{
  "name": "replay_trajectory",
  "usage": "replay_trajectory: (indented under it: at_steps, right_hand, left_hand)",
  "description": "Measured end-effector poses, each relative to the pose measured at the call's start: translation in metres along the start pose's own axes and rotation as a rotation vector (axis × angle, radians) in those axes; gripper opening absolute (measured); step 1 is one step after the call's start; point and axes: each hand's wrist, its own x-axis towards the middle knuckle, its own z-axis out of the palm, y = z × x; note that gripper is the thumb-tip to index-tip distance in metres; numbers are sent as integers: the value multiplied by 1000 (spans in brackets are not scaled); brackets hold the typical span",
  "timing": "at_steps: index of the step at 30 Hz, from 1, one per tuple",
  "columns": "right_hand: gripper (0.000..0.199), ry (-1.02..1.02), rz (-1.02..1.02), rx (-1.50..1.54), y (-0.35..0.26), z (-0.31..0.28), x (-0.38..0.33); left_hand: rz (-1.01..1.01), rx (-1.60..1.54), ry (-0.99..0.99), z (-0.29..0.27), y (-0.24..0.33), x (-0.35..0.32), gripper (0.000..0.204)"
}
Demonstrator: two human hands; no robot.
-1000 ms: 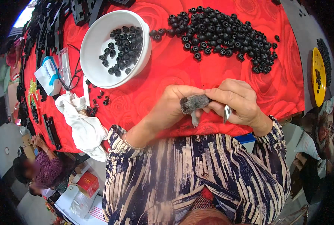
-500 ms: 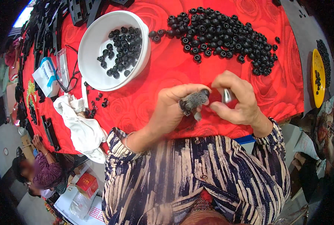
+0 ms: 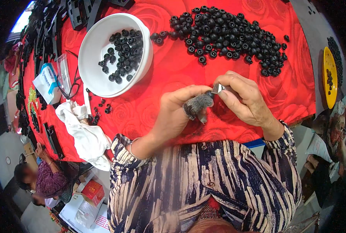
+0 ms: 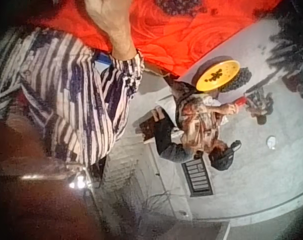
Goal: The person sits at a table and cleans small black beads one by one using a small metal tool and a grey cloth. They pick up a bead, rub it with the tool, and place it back on the table. The process is repeated continuously throughout the video.
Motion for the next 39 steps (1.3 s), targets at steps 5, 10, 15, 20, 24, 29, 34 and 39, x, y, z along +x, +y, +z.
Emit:
replay_trajectory:
  at_steps: [5,10,15,20,24,29,34,39]
  right_hand:
    - [15,1,13,-27,1,0,0]
    - [16,-7,18,-11,1,0,0]
    - [16,-14,6,-24,1,0,1]
    - [15,-25,-31,-17,6,0,1]
    - [14,-47,-62,-2,10,-1,2]
    - [13,-73,-78,12,10,-1,3]
    - [13,-92,-110,20,14,-2,4]
    - [14,-146,-123,36,18,-7,4]
  left_hand:
    - [31,39,-6,0,-1,0,25]
    - [61,62,-9,0,-2,1,27]
    - [51,99,-13,0,0,1,26]
    - [1,38,-16,-1,1,1,25]
    - [-26,-19,-26,-2,1,0,23]
    - [-50,-64,-35,-6,-4,-1,23]
    - [-78,-130,-79,-10,-10,1,24]
    - [-124,-212,-133,-13,-16,4,24]
